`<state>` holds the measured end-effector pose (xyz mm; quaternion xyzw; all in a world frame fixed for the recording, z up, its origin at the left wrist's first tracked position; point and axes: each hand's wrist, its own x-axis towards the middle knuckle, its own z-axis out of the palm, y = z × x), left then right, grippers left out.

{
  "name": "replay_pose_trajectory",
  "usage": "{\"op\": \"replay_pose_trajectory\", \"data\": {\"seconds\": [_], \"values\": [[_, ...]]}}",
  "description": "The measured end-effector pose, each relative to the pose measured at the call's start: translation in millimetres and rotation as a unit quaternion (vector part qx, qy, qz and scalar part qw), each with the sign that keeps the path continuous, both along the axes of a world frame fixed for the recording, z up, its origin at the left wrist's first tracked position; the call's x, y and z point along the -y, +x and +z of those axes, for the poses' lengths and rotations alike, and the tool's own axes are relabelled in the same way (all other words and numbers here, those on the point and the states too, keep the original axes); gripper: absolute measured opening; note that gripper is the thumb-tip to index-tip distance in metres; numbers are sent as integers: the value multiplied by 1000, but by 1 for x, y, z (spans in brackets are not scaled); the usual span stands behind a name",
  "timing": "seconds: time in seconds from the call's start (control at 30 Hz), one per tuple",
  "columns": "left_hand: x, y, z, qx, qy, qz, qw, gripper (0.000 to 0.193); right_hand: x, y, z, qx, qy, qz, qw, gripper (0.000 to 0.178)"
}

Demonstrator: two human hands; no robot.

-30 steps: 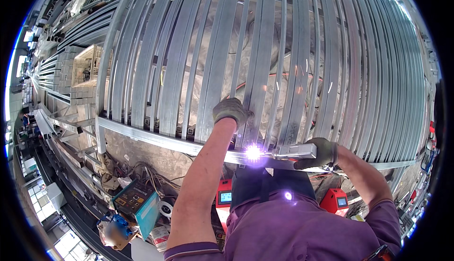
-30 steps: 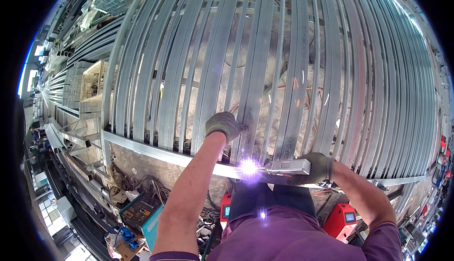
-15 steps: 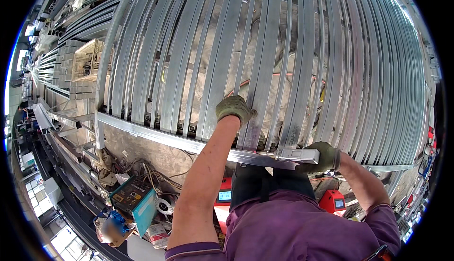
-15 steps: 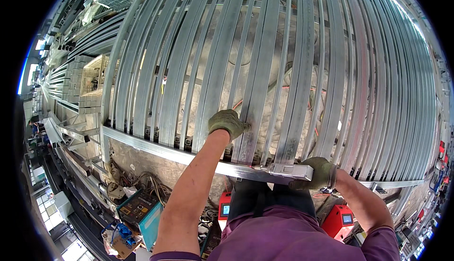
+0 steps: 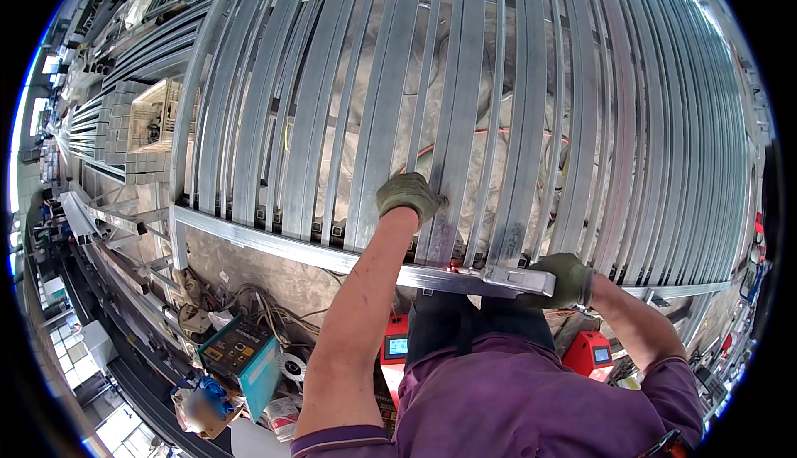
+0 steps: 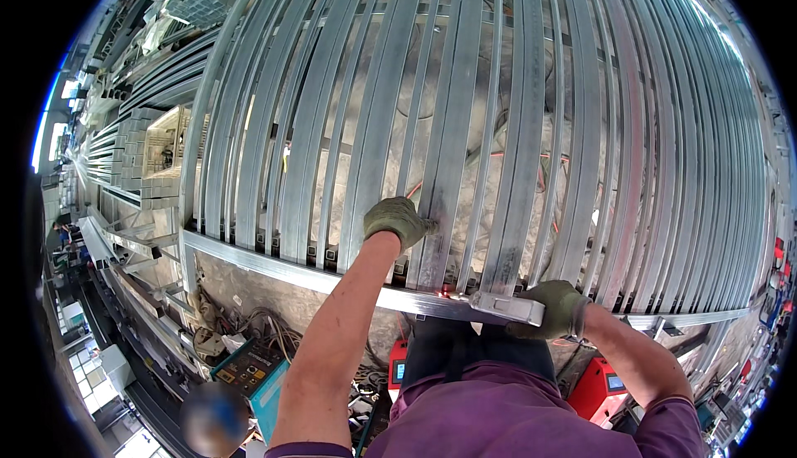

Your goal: The person welds a horizontal metal bar to a vertical slatted metal frame using a handheld welding tool. They move along the frame, applying welds at multiple points while holding the bar in place with their left hand.

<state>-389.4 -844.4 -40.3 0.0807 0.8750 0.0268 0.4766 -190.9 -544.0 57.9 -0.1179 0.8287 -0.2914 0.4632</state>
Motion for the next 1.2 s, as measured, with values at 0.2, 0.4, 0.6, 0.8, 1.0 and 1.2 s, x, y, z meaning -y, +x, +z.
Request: {"op": "replay_pose_trajectory", "data": {"seconds": [0.2, 0.4, 0.6, 0.8, 1.0, 1.2], "values": [[-4, -2, 1, 10, 7, -2, 1000, 115, -8, -2, 21, 25, -75, -66, 995, 60], [-2, 1, -9, 6, 10, 5, 1000, 116, 38, -28, 1, 29, -68, -84, 994, 59], [-8, -5, 18, 36, 9, 23, 999, 98, 47, -27, -17, 56, -102, -118, 986, 63], [-8, -4, 23, 23, 4, 33, 999, 79, 46, -28, -22, 79, -75, -104, 989, 63], [-7, -2, 17, 11, 10, 30, 999, 83, 52, -36, -14, 58, -49, -52, 996, 56], [-11, -5, 28, 16, -5, 24, 1000, 83, 53, -40, -8, 32, -47, -26, 998, 58]]}}
